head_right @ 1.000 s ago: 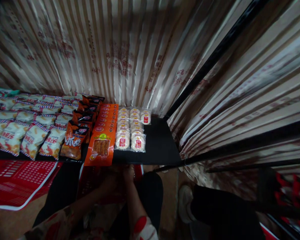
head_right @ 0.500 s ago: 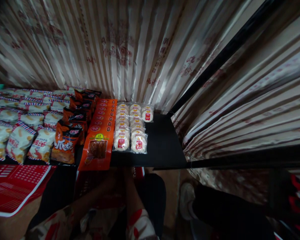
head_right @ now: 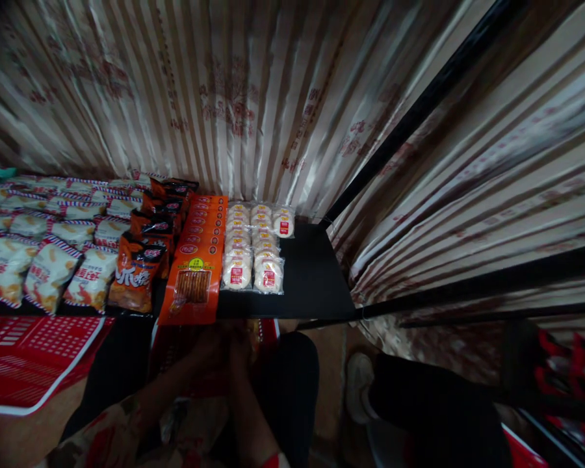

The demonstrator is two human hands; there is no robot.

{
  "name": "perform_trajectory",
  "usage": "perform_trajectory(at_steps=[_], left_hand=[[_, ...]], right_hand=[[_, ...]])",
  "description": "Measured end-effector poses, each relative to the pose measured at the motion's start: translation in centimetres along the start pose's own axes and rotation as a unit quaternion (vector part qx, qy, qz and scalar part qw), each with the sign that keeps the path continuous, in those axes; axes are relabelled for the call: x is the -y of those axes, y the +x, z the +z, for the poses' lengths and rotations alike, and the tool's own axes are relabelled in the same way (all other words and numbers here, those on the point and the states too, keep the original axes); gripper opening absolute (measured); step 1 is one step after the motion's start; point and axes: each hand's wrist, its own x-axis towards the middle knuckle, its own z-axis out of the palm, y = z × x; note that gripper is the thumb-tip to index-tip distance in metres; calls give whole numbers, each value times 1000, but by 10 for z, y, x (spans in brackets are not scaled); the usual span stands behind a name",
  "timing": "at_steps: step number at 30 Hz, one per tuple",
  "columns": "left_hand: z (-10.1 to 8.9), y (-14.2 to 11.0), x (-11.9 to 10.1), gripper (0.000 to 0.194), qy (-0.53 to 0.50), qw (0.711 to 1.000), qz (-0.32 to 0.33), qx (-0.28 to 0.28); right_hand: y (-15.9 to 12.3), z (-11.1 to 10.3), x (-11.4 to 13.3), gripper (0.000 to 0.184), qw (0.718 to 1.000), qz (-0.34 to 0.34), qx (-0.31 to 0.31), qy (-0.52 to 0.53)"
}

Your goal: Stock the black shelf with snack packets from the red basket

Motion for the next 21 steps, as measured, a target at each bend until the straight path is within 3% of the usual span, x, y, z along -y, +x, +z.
perform_trajectory(at_steps=[6, 13, 21], left_hand=[[-14, -4, 3, 12, 18, 999, 24, -19], [-15, -15, 3, 12, -17, 998, 37, -50], [-14, -22, 0, 14, -43, 996, 19, -69]], right_hand=[[-21, -5, -1, 28, 994, 29, 15, 101], [-39, -17, -5, 26, 993, 43, 2, 110], [-62, -25, -1, 31, 996, -8, 36, 79]])
